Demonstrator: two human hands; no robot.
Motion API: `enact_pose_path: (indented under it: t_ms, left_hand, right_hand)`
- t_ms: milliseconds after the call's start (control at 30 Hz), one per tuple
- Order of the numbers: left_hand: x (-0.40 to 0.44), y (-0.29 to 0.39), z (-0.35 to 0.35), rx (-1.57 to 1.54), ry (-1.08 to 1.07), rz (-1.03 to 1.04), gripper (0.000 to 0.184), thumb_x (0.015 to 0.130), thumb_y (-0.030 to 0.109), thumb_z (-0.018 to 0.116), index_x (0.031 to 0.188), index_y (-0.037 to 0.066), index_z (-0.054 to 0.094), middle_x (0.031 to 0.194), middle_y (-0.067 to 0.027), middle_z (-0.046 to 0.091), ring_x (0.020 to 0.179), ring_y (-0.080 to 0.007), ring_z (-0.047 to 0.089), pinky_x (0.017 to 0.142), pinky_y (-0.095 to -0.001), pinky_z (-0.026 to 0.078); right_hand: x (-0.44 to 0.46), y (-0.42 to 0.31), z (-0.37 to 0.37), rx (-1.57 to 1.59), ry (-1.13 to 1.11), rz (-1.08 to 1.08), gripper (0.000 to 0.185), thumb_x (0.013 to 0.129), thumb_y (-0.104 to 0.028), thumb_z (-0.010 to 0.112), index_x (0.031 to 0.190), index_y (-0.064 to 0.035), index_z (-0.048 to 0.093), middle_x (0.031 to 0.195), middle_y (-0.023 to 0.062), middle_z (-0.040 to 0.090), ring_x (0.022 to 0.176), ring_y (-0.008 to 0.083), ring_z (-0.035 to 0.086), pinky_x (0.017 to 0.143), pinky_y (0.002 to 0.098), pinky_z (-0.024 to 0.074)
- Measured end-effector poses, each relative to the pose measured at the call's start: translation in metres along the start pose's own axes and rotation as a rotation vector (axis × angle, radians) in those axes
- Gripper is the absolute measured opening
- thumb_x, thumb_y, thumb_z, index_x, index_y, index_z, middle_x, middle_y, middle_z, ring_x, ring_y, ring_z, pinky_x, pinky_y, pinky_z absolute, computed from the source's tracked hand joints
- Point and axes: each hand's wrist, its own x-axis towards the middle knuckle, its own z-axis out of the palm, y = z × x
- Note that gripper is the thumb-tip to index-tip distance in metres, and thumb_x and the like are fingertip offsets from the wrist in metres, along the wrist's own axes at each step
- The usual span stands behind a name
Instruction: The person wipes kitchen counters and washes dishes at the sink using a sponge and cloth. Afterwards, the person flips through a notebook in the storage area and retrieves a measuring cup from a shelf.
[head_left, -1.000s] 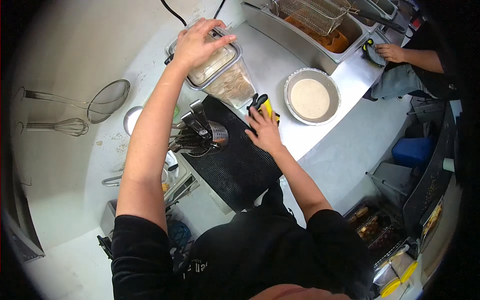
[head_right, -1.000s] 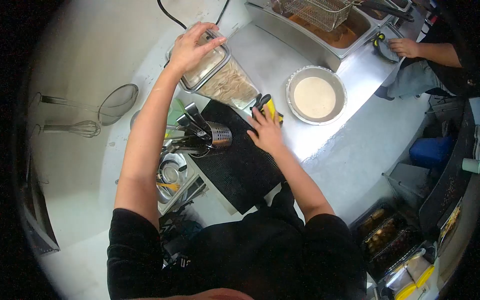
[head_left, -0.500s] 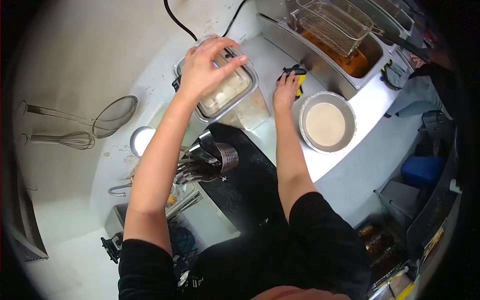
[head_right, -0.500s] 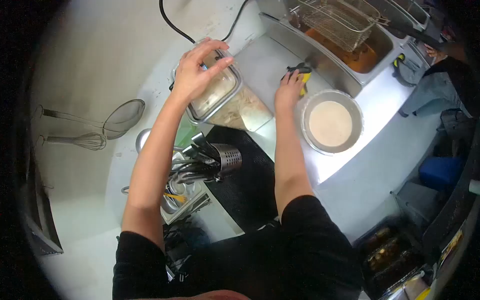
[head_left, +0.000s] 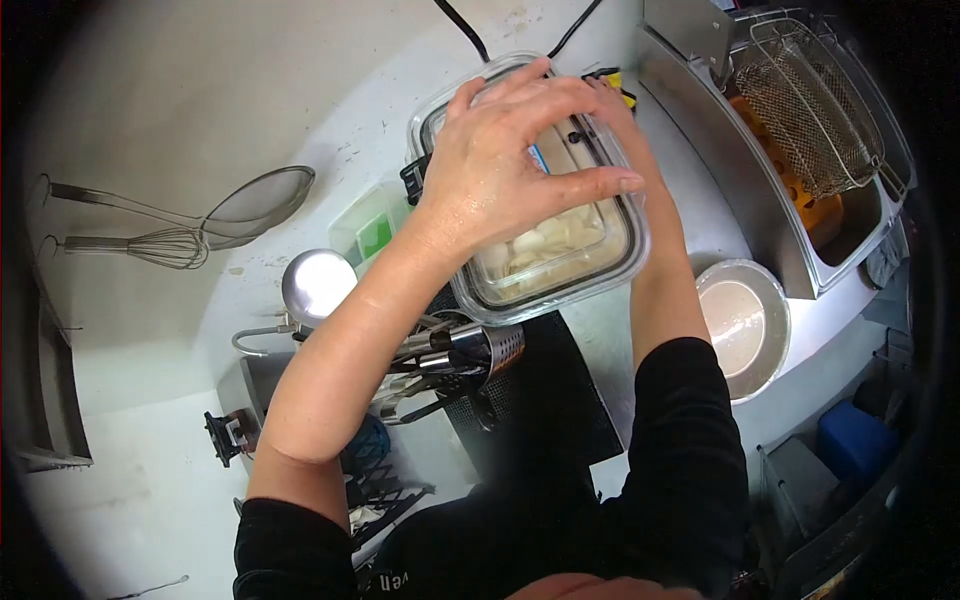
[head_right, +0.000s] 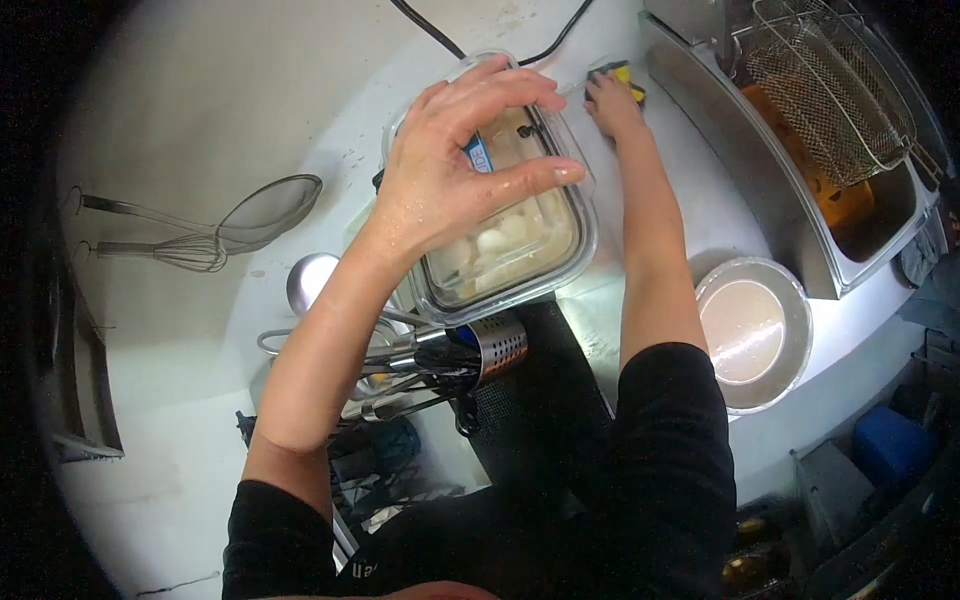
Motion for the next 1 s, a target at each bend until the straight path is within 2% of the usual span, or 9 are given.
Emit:
enact_pose_path:
  t_ms: [167, 300, 367, 400, 467, 667, 800, 833, 1000]
  left_hand:
    - [0.001, 0.004, -0.002, -0.029, -0.017, -0.026, 0.046, 0.069, 0.039, 0.080, 0.106, 0.015, 0.067, 0.117, -0.0008, 0.065, 0.127, -0.0280, 0.048, 0.105, -0.0428, 0.034]
    - [0.001, 0.009, -0.004, -0.028, -0.043, -0.053, 0.043, 0.073, 0.040, 0.077, 0.106, 0.015, 0.066, 0.117, 0.0008, 0.064, 0.128, -0.0274, 0.046, 0.105, -0.0422, 0.033]
    - [0.000, 0.008, -0.004, -0.019, -0.045, -0.032, 0.043, 0.074, 0.041, 0.076, 0.107, 0.015, 0.066, 0.118, 0.0006, 0.064, 0.128, -0.0273, 0.046, 0.106, -0.0422, 0.033]
    - [0.001, 0.008, -0.004, 0.000, -0.045, -0.034, 0.044, 0.074, 0.042, 0.075, 0.107, 0.015, 0.066, 0.118, 0.0004, 0.064, 0.128, -0.0273, 0.046, 0.106, -0.0421, 0.033]
    - [0.000, 0.007, -0.001, -0.009, -0.035, -0.003, 0.041, 0.076, 0.043, 0.073, 0.106, 0.014, 0.066, 0.118, -0.0006, 0.064, 0.127, -0.0279, 0.048, 0.105, -0.0418, 0.034]
    - [-0.005, 0.008, -0.007, -0.089, 0.172, -0.049, 0.042, 0.076, 0.052, 0.069, 0.097, 0.016, 0.069, 0.110, -0.0019, 0.065, 0.095, -0.0229, 0.063, 0.102, -0.0537, 0.031]
    - [-0.035, 0.020, -0.026, -0.025, -0.080, 0.014, 0.064, 0.070, 0.059, 0.070, 0.120, 0.019, 0.061, 0.132, -0.0052, 0.054, 0.124, -0.0281, 0.049, 0.103, -0.0690, 0.020]
    - [-0.046, 0.026, -0.035, 0.075, -0.220, 0.055, 0.080, 0.066, 0.062, 0.072, 0.133, 0.024, 0.051, 0.145, -0.0067, 0.040, 0.137, -0.0325, 0.032, 0.102, -0.0737, 0.013]
    - [-0.065, 0.035, -0.027, 0.160, -0.227, 0.117, 0.077, 0.069, 0.050, 0.073, 0.139, 0.032, 0.045, 0.153, -0.0047, 0.028, 0.141, -0.0334, 0.023, 0.104, -0.0743, 0.009]
  right_hand:
    - [-0.024, -0.028, 0.009, 0.298, -0.171, -0.279, 0.025, 0.081, -0.016, 0.061, 0.101, -0.0025, 0.067, 0.125, 0.0143, 0.057, 0.122, 0.0336, 0.046, 0.102, 0.0418, 0.0380]
    - [-0.070, -0.047, 0.015, 0.553, -0.188, -0.077, 0.022, 0.081, -0.014, 0.061, 0.100, -0.0054, 0.069, 0.121, 0.0102, 0.061, 0.124, 0.0322, 0.045, 0.104, 0.0439, 0.0351]
    - [-0.096, -0.039, 0.023, 1.266, -0.173, 0.109, 0.023, 0.081, -0.013, 0.061, 0.102, -0.0110, 0.070, 0.121, 0.0065, 0.062, 0.128, 0.0297, 0.043, 0.108, 0.0481, 0.0294]
    - [-0.109, -0.041, 0.000, 1.246, -0.158, 0.119, 0.023, 0.081, -0.013, 0.061, 0.102, -0.0110, 0.070, 0.121, 0.0065, 0.062, 0.128, 0.0297, 0.043, 0.108, 0.0481, 0.0294]
    - [-0.143, -0.064, -0.053, 0.541, -0.144, 0.148, 0.025, 0.081, -0.012, 0.062, 0.104, -0.0154, 0.071, 0.125, 0.0036, 0.060, 0.132, 0.0281, 0.040, 0.111, 0.0515, 0.0246]
    - [-0.232, -0.087, -0.088, 0.278, -0.115, 0.156, 0.027, 0.084, -0.011, 0.057, 0.107, -0.0139, 0.070, 0.129, 0.0034, 0.057, 0.134, 0.0290, 0.037, 0.112, 0.0511, 0.0224]
    - [-0.286, -0.121, -0.105, 0.249, 0.001, 0.347, 0.029, 0.084, -0.008, 0.056, 0.110, -0.0128, 0.070, 0.132, 0.0042, 0.055, 0.135, 0.0282, 0.036, 0.114, 0.0480, 0.0220]
    - [-0.295, -0.127, -0.104, 0.208, 0.005, 0.359, 0.030, 0.086, -0.009, 0.055, 0.112, -0.0128, 0.068, 0.135, 0.0045, 0.052, 0.135, 0.0286, 0.035, 0.114, 0.0472, 0.0228]
    - [-0.326, -0.160, -0.112, 0.216, 0.075, 0.398, 0.030, 0.086, -0.013, 0.058, 0.114, -0.0103, 0.067, 0.134, 0.0049, 0.053, 0.135, 0.0288, 0.034, 0.113, 0.0469, 0.0242]
